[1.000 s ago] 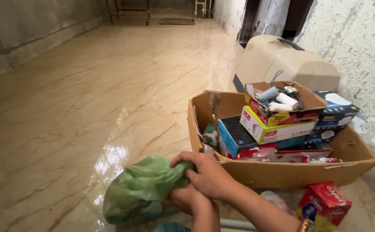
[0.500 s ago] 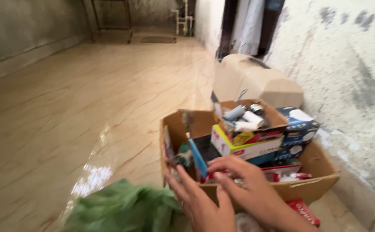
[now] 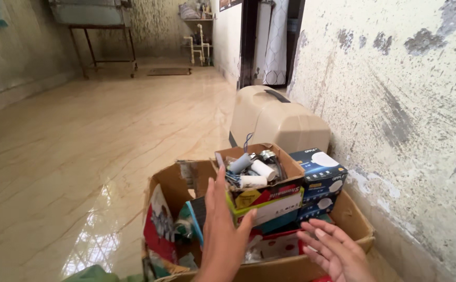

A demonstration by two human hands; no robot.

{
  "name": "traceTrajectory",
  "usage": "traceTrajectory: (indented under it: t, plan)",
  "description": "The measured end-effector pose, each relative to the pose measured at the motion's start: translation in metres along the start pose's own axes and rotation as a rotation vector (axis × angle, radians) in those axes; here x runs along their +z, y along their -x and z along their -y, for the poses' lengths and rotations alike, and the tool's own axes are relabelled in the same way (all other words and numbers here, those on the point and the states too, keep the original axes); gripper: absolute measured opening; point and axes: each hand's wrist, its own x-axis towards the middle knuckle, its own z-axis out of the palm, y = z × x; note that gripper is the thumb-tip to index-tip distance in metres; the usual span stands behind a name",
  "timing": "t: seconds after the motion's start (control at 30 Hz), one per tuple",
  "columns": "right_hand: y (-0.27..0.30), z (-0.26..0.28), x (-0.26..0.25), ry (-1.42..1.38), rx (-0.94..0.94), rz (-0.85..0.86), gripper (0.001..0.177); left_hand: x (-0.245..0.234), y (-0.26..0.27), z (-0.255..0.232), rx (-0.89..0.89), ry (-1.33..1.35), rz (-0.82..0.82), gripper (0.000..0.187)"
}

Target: The person sits on the floor and sorts through a cardboard box filled with various electrical supplies and hardware. They remove items one by one, including boxes of light bulbs, LED tubes, and plastic bags of fittings, placing them on the floor beside the box.

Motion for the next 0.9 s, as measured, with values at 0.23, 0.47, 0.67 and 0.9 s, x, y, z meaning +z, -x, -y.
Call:
traceTrajectory:
  t: [0.23,0.47,0.67,0.9]
  plan:
    - [0.011,0.024,0.024,-0.154,-0.025,0.066,0.054,0.045,-0.029,-0.018,-0.119,-0.069,-0.061,0.042]
    - [0.040,0.046,0.039,-0.174,0.052,-0.001,0.054,0.060,-0.029,0.001,-0.087,-0.105,-0.224,0.029]
    - [0.054,0.049,0.041,-0.185,0.048,0.039,0.057,0.042,0.000,0.010,-0.057,-0.019,-0.208,0.024]
    - [0.063,0.041,0.066,-0.263,0.152,0.120,0.072,0.023,0.029,0.060,0.084,0.018,-0.192,0.019]
